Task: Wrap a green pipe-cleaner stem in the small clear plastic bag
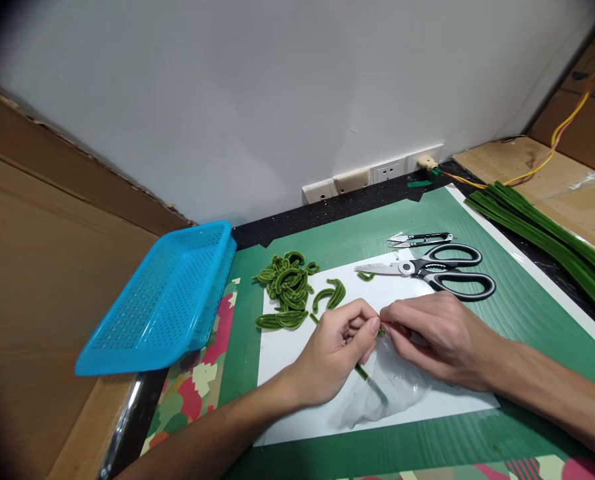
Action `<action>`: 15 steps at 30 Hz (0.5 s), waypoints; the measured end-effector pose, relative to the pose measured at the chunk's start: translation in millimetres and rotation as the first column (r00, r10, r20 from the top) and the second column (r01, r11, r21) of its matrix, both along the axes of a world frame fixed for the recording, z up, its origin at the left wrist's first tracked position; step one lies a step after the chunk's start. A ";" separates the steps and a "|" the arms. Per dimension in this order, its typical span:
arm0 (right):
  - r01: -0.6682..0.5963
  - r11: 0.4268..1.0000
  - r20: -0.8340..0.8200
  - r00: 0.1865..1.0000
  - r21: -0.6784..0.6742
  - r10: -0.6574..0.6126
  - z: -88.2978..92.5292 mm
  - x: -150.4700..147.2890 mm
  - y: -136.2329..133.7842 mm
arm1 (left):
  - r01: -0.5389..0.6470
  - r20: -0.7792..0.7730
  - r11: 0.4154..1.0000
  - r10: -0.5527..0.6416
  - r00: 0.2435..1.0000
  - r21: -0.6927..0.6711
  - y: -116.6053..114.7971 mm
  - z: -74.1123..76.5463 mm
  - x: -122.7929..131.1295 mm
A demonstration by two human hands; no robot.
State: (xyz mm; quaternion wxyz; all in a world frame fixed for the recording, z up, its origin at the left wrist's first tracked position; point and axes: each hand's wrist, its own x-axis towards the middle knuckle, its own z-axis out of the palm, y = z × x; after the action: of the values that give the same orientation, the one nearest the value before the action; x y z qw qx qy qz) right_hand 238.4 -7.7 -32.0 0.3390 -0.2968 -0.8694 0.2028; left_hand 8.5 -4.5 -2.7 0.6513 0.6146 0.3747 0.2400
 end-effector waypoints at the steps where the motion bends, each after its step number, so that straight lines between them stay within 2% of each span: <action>1: 0.001 1.000 0.002 1.000 0.000 -0.001 0.1 0.0 -0.1 | -0.001 0.006 1.000 0.001 1.000 0.001 0.2 0.0 0.3; 15: -0.015 1.000 0.013 1.000 0.005 0.015 0.4 -1.8 2.8 | -0.012 0.018 1.000 0.013 1.000 -0.020 0.7 2.2 -1.0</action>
State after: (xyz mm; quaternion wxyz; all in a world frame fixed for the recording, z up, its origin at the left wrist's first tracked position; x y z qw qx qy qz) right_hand 236.6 -4.9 -31.6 0.3325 -0.2908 -0.8744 0.2009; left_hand 7.5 -3.8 -0.6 0.6592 0.6036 0.3749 0.2461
